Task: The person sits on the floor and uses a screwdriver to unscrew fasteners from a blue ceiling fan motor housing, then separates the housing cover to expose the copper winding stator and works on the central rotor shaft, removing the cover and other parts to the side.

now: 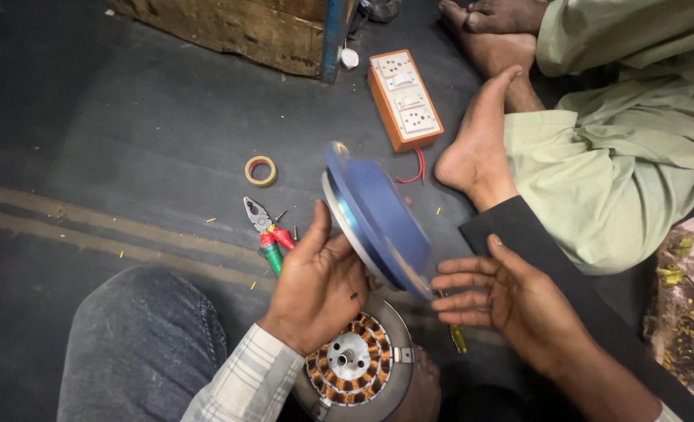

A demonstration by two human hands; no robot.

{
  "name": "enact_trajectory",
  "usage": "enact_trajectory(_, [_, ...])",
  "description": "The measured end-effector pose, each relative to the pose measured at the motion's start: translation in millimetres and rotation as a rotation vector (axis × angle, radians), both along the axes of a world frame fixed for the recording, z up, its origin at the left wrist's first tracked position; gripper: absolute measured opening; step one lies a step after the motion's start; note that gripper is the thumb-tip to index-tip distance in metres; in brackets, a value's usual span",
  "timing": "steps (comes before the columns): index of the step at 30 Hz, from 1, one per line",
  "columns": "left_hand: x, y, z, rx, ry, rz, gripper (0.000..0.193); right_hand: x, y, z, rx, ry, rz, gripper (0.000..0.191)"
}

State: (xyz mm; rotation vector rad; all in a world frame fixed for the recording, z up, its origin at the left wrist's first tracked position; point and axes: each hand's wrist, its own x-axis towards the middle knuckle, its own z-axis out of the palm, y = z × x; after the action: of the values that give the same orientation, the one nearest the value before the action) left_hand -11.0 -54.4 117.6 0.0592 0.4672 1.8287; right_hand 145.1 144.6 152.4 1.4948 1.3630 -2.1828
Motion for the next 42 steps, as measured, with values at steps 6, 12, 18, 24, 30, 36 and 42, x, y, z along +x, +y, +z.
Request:
enact_trajectory(6, [-0.4,-3.0,6.6,-0.057,-0.022,0.058,0.071,7.5,-1.5,-1.7,0.020,0.016,-0.009,0.077])
enact_trajectory(12, [-2.4,-9.0,14.4,0.193,0.052,0.126,0.051,17.9,3.4,-12.7,0.000,0.037,-0.053,0.072])
enact_trajectory(18, [-4.1,-14.9,23.3,-0.042,0.395,0.120,0.086,18.0,-3.0,-4.1,0.148,0.161,-0.014,0.061])
enact_trajectory(24, [0.1,-18.0,32.3,-0.125,0.819,0.209,0.105,4.8,-53.1,39.4,1.716,0.485,0.362,0.056])
enact_trajectory(30, [11.3,-20.2,39.1,0.057,0.614,0.242,0.107,-26.6,-78.9,58.2,2.129,0.636,0.303,0.042])
enact_trajectory(36, [22.2,-23.7,41.7,-0.076,0.612,0.155,0.072,-29.6,-77.4,58.0,2.304,0.703,0.267,0.032])
enact_trajectory(42, [27.6,-26.5,39.9,-0.203,1.978,0.562,0.055,-25.9,-78.2,56.6,2.316,0.739,0.285,0.028])
